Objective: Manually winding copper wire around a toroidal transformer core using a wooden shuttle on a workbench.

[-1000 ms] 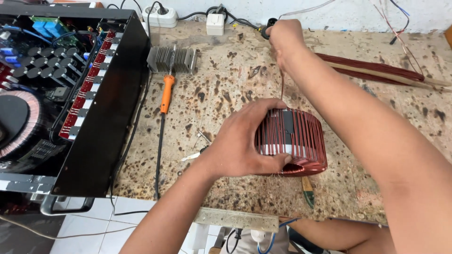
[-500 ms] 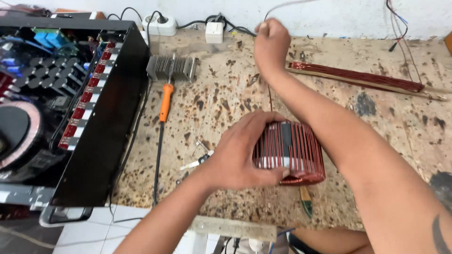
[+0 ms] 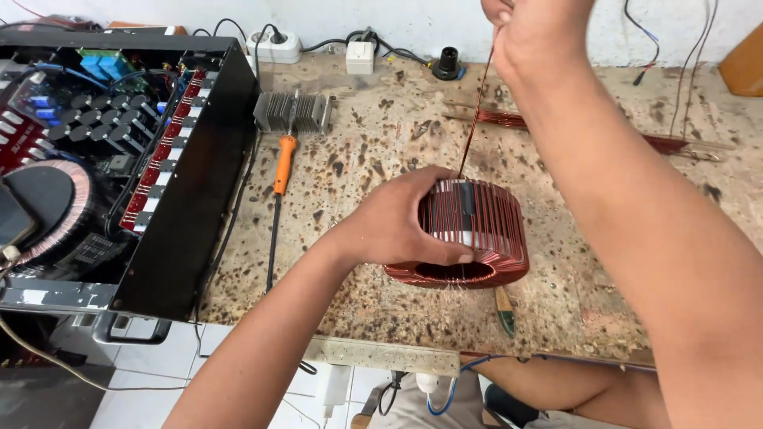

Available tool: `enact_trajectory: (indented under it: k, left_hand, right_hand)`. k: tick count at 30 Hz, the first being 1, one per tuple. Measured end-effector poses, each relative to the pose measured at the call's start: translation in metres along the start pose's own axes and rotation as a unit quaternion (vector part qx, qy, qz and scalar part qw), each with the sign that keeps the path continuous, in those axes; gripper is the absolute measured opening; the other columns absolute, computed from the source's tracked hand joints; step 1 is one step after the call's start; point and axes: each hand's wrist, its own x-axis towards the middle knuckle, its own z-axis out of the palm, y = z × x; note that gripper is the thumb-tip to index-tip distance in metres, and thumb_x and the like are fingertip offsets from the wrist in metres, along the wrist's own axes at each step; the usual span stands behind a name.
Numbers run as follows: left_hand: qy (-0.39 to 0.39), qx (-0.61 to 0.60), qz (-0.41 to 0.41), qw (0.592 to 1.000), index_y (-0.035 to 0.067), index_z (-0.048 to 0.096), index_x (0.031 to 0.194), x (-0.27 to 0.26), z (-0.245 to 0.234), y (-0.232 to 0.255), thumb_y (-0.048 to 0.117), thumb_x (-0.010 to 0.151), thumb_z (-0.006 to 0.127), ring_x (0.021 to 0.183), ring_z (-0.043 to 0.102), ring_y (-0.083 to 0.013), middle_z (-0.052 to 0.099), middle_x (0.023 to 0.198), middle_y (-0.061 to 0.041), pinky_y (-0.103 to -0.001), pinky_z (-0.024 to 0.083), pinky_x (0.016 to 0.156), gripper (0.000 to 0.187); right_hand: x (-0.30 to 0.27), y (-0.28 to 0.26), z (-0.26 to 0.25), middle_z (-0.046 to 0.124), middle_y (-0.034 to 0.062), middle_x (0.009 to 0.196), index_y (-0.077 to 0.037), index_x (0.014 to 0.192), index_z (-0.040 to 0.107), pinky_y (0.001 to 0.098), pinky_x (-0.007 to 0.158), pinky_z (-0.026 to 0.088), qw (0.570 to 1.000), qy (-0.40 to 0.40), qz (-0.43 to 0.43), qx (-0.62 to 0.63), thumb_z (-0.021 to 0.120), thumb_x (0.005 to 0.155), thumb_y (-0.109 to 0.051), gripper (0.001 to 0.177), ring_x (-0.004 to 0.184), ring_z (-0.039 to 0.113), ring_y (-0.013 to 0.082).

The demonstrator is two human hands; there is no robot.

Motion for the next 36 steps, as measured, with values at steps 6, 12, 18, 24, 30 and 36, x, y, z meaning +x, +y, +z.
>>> enact_trajectory:
  k: [6, 12, 18, 24, 30, 36]
  left_hand:
    - [0.002, -0.054, -0.013, 0.998, -0.006, 0.046, 0.144, -0.005, 0.003, 0.003, 0.027, 0.068, 0.089, 0.135, 0.047, -0.0568, 0.055, 0.139, -0.035, -0.07, 0.035, 0.112, 0.093]
    - [0.013, -0.069, 0.006, 0.998, -0.005, 0.047, 0.143, -0.005, 0.006, 0.001, 0.026, 0.069, 0.09, 0.137, 0.044, -0.0575, 0.054, 0.141, -0.036, -0.071, 0.034, 0.112, 0.092]
    - [0.009, -0.057, 0.011, 0.998, -0.006, 0.046, 0.144, -0.006, 0.005, 0.006, 0.026, 0.07, 0.09, 0.138, 0.043, -0.0575, 0.053, 0.141, -0.036, -0.071, 0.033, 0.112, 0.091]
    - [0.017, -0.06, 0.027, 0.998, -0.006, 0.047, 0.143, -0.003, 0.009, -0.006, 0.025, 0.069, 0.091, 0.133, 0.049, -0.0553, 0.057, 0.137, -0.035, -0.067, 0.038, 0.111, 0.092]
    - [0.033, -0.099, 0.054, 0.993, -0.008, 0.047, 0.142, -0.005, 0.007, -0.016, 0.02, 0.069, 0.092, 0.122, 0.06, -0.0503, 0.061, 0.128, -0.033, -0.06, 0.05, 0.104, 0.091]
    - [0.038, -0.11, 0.059, 0.991, -0.009, 0.049, 0.139, -0.006, 0.006, -0.02, 0.018, 0.068, 0.092, 0.113, 0.065, -0.0471, 0.064, 0.12, -0.032, -0.058, 0.056, 0.098, 0.087]
  right_hand:
    - [-0.071, -0.075, -0.029, 0.068, 0.004, 0.092, -0.015, 0.113, 0.061, 0.0242, 0.072, 0.055, 0.996, -0.078, -0.034, -0.008, 0.042, 0.106, -0.06, 0.05, 0.086, 0.064, 0.0134]
    - [-0.132, -0.035, -0.039, 0.07, 0.0151, 0.092, 0.0, 0.121, 0.068, 0.0319, 0.077, 0.057, 0.986, -0.162, -0.023, -0.023, 0.058, 0.109, -0.015, 0.022, 0.089, 0.068, 0.0218]
    - [-0.145, -0.024, -0.042, 0.076, 0.0141, 0.095, -0.001, 0.116, 0.074, 0.0296, 0.077, 0.062, 0.993, -0.111, 0.041, -0.019, 0.069, 0.103, -0.005, 0.015, 0.087, 0.071, 0.0153]
    - [-0.135, -0.012, -0.034, 0.075, 0.0143, 0.09, -0.002, 0.116, 0.071, 0.0291, 0.07, 0.067, 0.987, -0.042, 0.148, 0.056, 0.067, 0.103, -0.01, 0.016, 0.08, 0.077, 0.0197]
    - [-0.132, -0.014, -0.029, 0.074, 0.0137, 0.087, -0.001, 0.111, 0.073, 0.028, 0.066, 0.069, 0.986, -0.023, 0.15, 0.068, 0.071, 0.1, -0.009, 0.014, 0.076, 0.078, 0.0203]
    - [-0.138, -0.015, -0.03, 0.073, 0.021, 0.088, 0.003, 0.108, 0.074, 0.03, 0.065, 0.067, 0.997, -0.055, 0.035, 0.028, 0.076, 0.1, -0.003, 0.01, 0.073, 0.076, 0.0228]
